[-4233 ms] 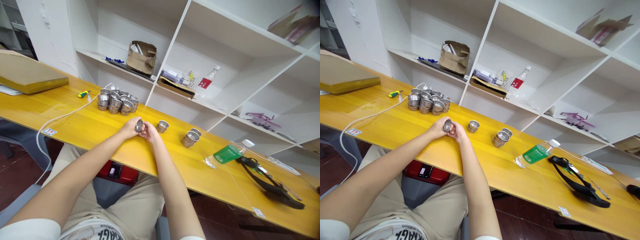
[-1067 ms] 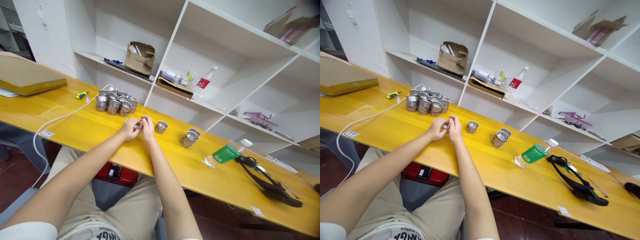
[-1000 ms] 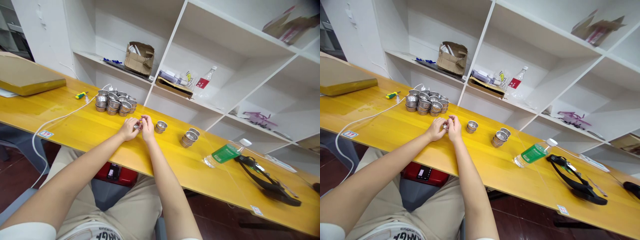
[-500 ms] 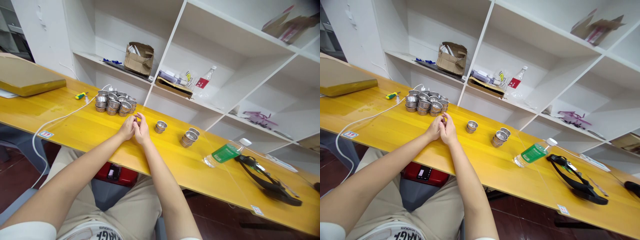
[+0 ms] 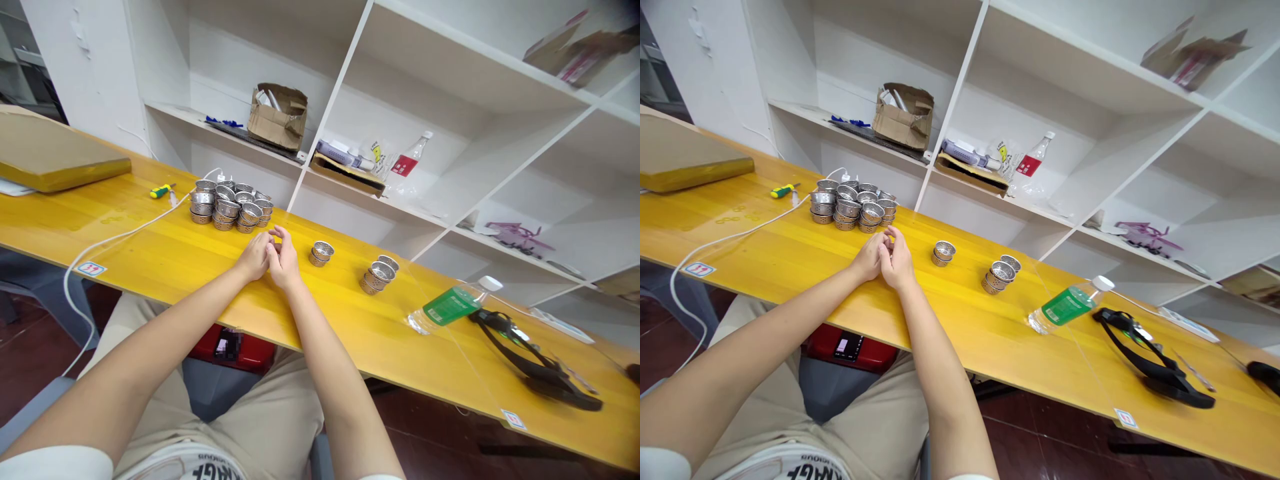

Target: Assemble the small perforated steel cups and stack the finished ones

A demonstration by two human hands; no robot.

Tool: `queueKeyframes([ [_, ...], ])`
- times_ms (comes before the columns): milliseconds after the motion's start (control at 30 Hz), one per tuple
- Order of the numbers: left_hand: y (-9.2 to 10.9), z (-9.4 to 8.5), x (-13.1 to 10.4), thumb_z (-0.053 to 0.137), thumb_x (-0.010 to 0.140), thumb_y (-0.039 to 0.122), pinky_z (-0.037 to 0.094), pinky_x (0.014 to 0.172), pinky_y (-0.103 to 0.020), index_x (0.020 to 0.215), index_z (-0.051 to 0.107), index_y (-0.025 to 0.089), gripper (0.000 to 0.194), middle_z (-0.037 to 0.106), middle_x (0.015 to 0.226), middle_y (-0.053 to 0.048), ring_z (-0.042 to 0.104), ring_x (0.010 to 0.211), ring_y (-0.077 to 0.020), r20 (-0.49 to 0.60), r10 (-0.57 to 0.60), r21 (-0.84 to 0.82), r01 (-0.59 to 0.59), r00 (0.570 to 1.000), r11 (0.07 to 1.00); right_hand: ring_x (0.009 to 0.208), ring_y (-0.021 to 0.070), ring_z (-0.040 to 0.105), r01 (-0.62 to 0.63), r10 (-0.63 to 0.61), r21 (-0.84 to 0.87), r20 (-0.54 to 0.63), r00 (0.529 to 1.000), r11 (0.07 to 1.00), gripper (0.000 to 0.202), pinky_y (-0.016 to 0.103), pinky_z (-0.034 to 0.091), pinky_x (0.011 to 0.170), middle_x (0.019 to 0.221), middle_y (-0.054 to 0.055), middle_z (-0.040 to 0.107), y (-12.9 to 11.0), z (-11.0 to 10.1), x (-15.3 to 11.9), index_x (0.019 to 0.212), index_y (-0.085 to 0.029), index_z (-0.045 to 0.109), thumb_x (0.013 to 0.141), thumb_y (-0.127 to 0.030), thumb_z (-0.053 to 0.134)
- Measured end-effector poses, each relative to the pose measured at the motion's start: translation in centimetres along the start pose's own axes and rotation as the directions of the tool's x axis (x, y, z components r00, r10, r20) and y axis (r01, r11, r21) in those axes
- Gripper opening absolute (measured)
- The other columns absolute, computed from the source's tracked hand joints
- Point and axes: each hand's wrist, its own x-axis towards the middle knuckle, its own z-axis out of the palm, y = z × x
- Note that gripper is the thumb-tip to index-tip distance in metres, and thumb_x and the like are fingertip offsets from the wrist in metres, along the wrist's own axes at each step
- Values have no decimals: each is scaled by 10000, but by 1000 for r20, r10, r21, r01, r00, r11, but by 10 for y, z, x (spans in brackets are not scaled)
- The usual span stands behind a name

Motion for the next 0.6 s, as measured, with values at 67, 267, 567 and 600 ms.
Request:
queueKeyframes([
  [67,1,0,0,373,1004,374,508,888,-445,978,486,235,182,605,975,-94,591,950,-261,-7,9,-7,-9,1000,1000,1067,236,688,-2,2,-8,-15,1000,1000,486,448,544,1017,1390,141,610,0,0,0,1448,-251,430,1010,-450,497],
  [267,0,0,1,349,1007,404,509,866,-448,964,474,234,215,607,960,-96,587,927,-262,-23,23,-18,-23,999,1000,916,214,705,-29,29,-12,-2,1000,1000,499,426,567,941,1386,142,614,-1,-1,0,1449,-258,428,1002,-465,510],
  [567,3,-1,1,385,1011,381,499,911,-443,1007,494,230,186,595,987,-99,586,964,-265,-15,24,25,-24,1000,999,929,206,706,-46,43,-37,-68,997,998,449,386,574,906,1305,117,653,1,-3,3,1426,-257,437,999,-384,494],
  [600,3,-2,2,410,1003,376,495,935,-440,1040,500,226,179,598,1019,-103,585,995,-265,-37,22,30,-21,999,999,1013,228,694,-44,33,-92,-116,993,995,443,414,555,962,1293,124,653,2,-7,5,1416,-244,449,992,-367,494],
])
